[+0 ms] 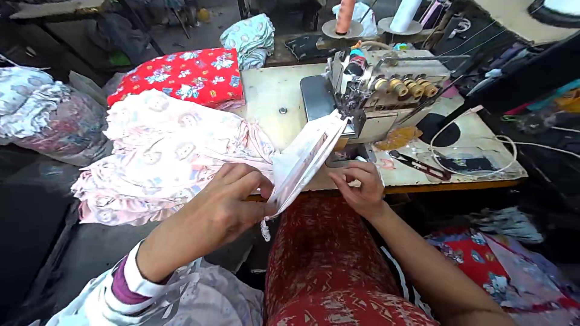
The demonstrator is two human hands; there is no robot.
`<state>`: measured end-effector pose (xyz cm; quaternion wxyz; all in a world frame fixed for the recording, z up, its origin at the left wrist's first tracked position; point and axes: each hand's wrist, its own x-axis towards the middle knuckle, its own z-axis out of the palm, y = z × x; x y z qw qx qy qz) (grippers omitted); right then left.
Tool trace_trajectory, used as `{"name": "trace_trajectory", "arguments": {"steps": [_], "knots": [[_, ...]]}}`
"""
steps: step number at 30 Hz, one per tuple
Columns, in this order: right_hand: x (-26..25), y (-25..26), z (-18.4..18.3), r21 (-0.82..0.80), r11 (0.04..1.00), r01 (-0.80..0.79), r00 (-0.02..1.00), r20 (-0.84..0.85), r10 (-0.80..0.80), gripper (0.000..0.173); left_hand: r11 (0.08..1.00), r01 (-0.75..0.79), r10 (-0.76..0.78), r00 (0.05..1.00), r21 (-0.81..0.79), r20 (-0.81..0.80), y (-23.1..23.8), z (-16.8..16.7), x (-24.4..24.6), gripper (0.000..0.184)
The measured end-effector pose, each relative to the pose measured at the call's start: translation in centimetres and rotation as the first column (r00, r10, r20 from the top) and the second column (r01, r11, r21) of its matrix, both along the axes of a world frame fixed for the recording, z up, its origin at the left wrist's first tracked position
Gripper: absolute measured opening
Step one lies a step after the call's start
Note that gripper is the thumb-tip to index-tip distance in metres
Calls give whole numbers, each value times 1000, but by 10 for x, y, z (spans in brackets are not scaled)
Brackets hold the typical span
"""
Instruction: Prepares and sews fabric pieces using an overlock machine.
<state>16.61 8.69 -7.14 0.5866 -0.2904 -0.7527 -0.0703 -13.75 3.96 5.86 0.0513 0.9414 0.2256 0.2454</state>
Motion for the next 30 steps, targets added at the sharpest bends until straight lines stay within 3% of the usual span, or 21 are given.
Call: {"name": "trace_trajectory", "arguments": {"steps": [2, 5, 14, 21, 24, 27, 30], "knots": [[-7, 12, 6, 67, 998, 7, 999, 46, -10, 22, 1000, 17, -17, 1000, -12, 5, -1, -3, 2, 24], [-12, 23, 9, 104, 992, -76, 992, 109, 65, 8, 1000, 2, -2, 1000, -28, 2, -5, -6, 2, 26], [6, 12, 33, -120, 978, -172, 953, 230, 196, 17, 994, 1, 2, 999, -108, 33, 2, -6, -3, 28], [-2, 24, 42, -108, 972, -210, 938, 257, 231, 17, 987, 60, -56, 998, -146, 30, 5, 0, 7, 27], [17, 14, 45, -264, 923, -279, 932, 158, 327, 15, 986, 31, -25, 999, -167, 40, 17, 13, 12, 27], [60, -13, 47, -466, 841, -273, 928, 102, 358, 16, 978, -144, 147, 989, -151, 13, 52, 22, 23, 21], [79, -20, 21, -592, 781, -197, 957, 56, 284, 16, 969, -194, 190, 981, -151, -43, 97, -8, 74, 8]]}}
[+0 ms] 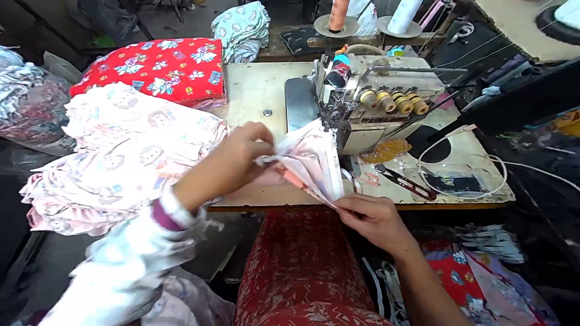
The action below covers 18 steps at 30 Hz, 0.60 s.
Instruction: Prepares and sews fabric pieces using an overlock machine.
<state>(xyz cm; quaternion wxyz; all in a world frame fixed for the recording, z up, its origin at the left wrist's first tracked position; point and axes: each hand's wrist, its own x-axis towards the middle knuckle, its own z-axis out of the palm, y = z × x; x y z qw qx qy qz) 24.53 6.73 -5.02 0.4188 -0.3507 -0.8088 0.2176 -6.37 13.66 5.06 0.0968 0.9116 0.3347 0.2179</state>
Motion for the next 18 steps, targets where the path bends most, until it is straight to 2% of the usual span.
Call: {"name": "trace_trajectory", "arguments": {"steps": [3, 5, 9, 18], "knots": [[-2, -12, -5, -35, 997, 73, 996, -56, -75, 15, 984, 173, -173, 985, 35, 12, 32, -44, 54, 13], [-2, -22, 6, -38, 995, 97, 990, -102, -100, 12, 984, 180, -180, 983, -2, 30, 44, -55, 59, 15], [-7, -26, -14, -135, 978, 157, 974, -145, -176, 13, 990, 143, -143, 990, -2, 19, 40, -55, 45, 16], [-13, -34, 8, -96, 984, 153, 968, -187, -169, 7, 972, 210, -201, 976, -107, 86, 27, -57, 48, 24]]}}
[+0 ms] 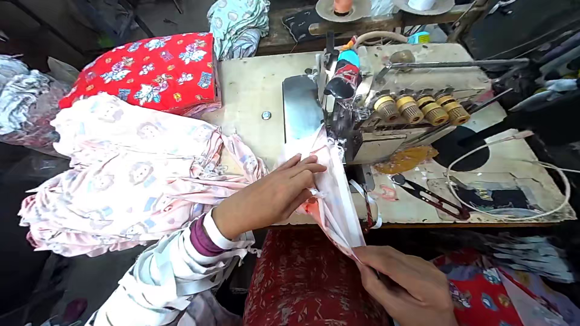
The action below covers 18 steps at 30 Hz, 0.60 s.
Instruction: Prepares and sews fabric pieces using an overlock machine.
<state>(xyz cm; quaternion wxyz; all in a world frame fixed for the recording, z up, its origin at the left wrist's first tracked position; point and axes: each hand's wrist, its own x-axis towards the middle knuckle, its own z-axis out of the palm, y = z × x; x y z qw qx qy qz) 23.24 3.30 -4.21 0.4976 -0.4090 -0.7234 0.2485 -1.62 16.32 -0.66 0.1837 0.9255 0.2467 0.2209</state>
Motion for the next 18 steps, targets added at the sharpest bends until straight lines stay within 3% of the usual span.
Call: {"name": "trace_trajectory", "arguments": {"steps": [10, 14, 16, 18], "knots": [[-15, 88, 0, 83, 994, 75, 996, 32, -78, 14, 980, -194, 188, 977, -50, -97, 76, 10, 11, 21], [-16, 118, 3, -52, 986, 157, 986, 59, -154, 15, 937, -338, 326, 936, -85, -132, 122, 20, 18, 23], [-15, 131, 9, -155, 976, 154, 987, 65, -145, 16, 922, -379, 366, 920, -81, -138, 142, 40, 11, 24], [-12, 140, 9, -188, 978, 91, 995, 45, -84, 16, 904, -418, 405, 905, -89, -132, 134, 80, -1, 24]]}}
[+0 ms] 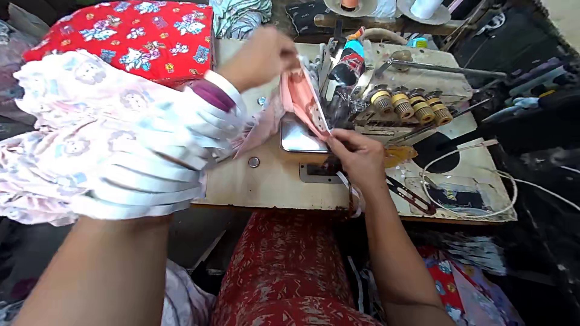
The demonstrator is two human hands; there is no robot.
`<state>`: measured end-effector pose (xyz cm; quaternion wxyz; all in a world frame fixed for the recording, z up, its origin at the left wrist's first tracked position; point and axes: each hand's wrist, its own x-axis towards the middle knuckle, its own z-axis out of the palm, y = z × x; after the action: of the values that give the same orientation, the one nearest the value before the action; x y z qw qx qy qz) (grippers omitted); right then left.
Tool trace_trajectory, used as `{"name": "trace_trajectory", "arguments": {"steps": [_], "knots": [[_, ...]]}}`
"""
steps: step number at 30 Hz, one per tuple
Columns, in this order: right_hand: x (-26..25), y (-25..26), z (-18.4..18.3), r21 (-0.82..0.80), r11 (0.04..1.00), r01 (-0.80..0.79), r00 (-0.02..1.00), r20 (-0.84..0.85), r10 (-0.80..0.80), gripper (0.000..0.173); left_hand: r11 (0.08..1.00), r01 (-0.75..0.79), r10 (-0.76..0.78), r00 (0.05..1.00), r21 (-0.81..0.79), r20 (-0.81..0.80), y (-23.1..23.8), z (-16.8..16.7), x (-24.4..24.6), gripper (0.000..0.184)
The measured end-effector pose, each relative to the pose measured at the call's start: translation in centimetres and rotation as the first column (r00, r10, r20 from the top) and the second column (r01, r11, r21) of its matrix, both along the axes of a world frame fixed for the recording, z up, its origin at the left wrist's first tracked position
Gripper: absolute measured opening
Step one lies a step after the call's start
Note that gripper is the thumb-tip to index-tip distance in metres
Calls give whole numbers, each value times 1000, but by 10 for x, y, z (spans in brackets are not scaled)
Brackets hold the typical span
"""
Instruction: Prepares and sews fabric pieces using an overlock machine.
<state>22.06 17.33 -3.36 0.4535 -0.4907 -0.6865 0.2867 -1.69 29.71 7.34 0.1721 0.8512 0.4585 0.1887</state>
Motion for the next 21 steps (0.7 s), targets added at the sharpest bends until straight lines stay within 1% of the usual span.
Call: {"name": "trace_trajectory", "arguments": {"steps": [1, 2, 3, 4, 5, 6, 7, 8, 9, 11, 13, 15, 17, 18, 20, 21], "knots": [[2, 2, -2, 1, 999, -40, 999, -35, 40, 16, 999, 24, -24, 1000, 29, 1, -21, 20, -6, 22], [6, 4, -5, 5, 997, -82, 995, -64, 82, 17, 990, 108, -108, 994, 91, -5, -53, 36, -9, 21], [9, 3, -8, 15, 993, -115, 990, -83, 115, 19, 964, 220, -215, 975, 149, -48, -92, 43, -7, 20], [11, -1, -13, 51, 990, -134, 987, -76, 138, 24, 922, 335, -316, 941, 193, -122, -135, 32, 1, 19], [12, -9, -17, 117, 983, -142, 989, -26, 146, 26, 871, 440, -397, 892, 220, -215, -172, 8, 10, 22], [12, -23, -19, 195, 969, -151, 988, 50, 144, 30, 843, 501, -441, 853, 196, -279, -196, -17, 19, 22], [11, -43, -19, 267, 948, -173, 983, 109, 148, 32, 833, 520, -461, 841, 190, -281, -206, -40, 24, 21], [8, -67, -17, 304, 932, -200, 977, 133, 166, 33, 834, 517, -471, 850, 194, -236, -206, -53, 24, 21], [3, -90, -14, 325, 919, -222, 973, 137, 186, 34, 838, 512, -487, 858, 189, -166, -201, -58, 23, 22], [-5, -121, -18, 332, 913, -237, 971, 108, 213, 30, 822, 547, -544, 837, 160, -62, -193, -54, 22, 23], [-7, -131, -33, 318, 929, -189, 982, 50, 183, 15, 788, 607, -607, 794, 100, -39, -187, -59, 27, 24], [-6, -134, -49, 246, 960, -131, 991, 7, 133, 16, 787, 611, -609, 792, 83, -45, -176, -72, 33, 26], [-3, -141, -57, 163, 981, -109, 994, 19, 108, 18, 834, 518, -525, 851, 190, -11, -155, -85, 34, 24], [-1, -146, -54, 139, 984, -116, 993, 20, 114, 18, 853, 459, -479, 878, 247, 21, -140, -90, 32, 23], [5, -153, -37, 129, 982, -141, 990, -7, 143, 16, 859, 393, -440, 894, 328, 82, -109, -96, 27, 22], [7, -152, -28, 136, 979, -155, 987, -28, 160, 15, 867, 368, -419, 903, 336, 92, -98, -98, 24, 24]]}}
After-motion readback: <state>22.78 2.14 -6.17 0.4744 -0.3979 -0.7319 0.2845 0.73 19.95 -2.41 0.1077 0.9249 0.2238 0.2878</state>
